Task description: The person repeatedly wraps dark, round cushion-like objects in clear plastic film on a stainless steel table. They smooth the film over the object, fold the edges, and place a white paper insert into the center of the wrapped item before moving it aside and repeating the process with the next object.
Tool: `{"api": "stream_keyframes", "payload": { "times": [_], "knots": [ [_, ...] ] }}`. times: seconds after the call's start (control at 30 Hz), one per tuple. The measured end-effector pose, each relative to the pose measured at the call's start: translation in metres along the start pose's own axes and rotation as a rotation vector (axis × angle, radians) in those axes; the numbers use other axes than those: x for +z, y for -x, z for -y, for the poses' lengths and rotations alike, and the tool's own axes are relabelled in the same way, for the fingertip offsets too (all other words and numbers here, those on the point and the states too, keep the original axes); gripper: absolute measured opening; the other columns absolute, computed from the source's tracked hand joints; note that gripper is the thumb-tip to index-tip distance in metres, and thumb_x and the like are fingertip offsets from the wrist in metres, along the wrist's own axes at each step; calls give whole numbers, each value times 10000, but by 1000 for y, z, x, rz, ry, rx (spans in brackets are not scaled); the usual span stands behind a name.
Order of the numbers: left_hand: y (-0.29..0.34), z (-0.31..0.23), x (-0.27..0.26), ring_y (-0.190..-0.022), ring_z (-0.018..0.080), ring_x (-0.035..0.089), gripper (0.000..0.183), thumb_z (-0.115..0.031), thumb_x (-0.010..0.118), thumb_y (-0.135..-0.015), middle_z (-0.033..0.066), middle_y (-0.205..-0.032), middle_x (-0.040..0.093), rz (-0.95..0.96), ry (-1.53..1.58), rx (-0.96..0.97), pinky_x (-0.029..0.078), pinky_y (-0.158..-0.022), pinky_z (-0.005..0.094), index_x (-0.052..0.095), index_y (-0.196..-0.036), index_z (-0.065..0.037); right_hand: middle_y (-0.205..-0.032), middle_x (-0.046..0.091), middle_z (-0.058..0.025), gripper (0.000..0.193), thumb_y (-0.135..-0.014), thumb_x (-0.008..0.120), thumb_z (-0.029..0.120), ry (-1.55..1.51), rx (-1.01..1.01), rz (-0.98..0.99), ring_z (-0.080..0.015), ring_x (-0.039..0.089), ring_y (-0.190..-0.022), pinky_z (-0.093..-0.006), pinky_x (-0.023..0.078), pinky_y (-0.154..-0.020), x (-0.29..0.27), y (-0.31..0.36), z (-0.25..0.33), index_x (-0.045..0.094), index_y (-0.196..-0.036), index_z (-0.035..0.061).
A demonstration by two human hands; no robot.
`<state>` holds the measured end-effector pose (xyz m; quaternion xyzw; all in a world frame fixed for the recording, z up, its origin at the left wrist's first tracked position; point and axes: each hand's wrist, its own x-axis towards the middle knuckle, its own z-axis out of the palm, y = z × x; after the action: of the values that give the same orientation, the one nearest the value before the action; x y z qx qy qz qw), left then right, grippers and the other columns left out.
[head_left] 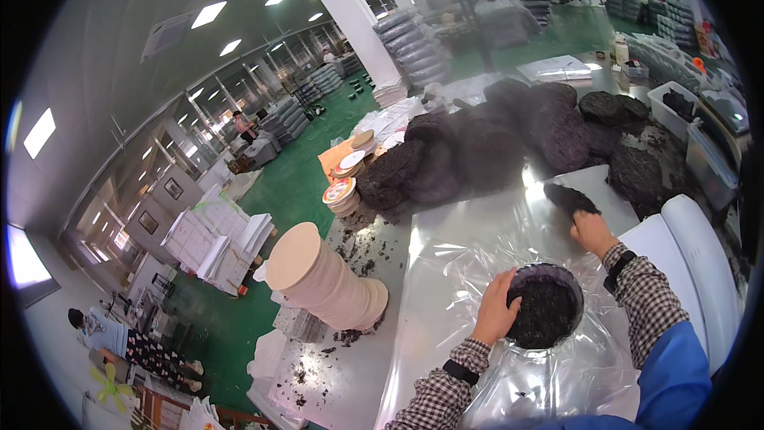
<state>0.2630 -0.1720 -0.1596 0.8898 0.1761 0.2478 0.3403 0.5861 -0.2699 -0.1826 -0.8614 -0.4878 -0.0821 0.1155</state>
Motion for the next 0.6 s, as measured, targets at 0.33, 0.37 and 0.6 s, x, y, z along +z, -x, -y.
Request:
{"api": "stream_keyframes", "payload": {
  "times": [0.33,0.37,0.6],
  "knots": [
    [4,76,-36,-1246,187,492,433,-289,467,-1023,117,-1313,551,0,682,-362,377,-1070,341,513,-1331,12,-1105,683,-80,244,-880,610,126,-1256,100,51,-181,606,-1069,-321,453,-950,-104,97,97,694,-1087,29],
    [-13,56,-49,-1195,182,541,405,-273,456,-1028,109,-1236,607,-103,732,-393,400,-1051,331,569,-1278,25,-1115,670,-116,287,-817,728,181,-1055,207,167,-215,625,-1039,-339,478,-914,-93,117,100,711,-1078,64],
    [-20,-36,14,-1165,398,465,851,-215,738,-767,129,-1517,310,193,-759,0,438,-895,526,315,-1492,-354,-1053,606,-202,291,-791,698,183,-681,-2,-120,-381,623,-885,-409,519,-795,-43,133,119,672,-1059,73]
  ]
}}
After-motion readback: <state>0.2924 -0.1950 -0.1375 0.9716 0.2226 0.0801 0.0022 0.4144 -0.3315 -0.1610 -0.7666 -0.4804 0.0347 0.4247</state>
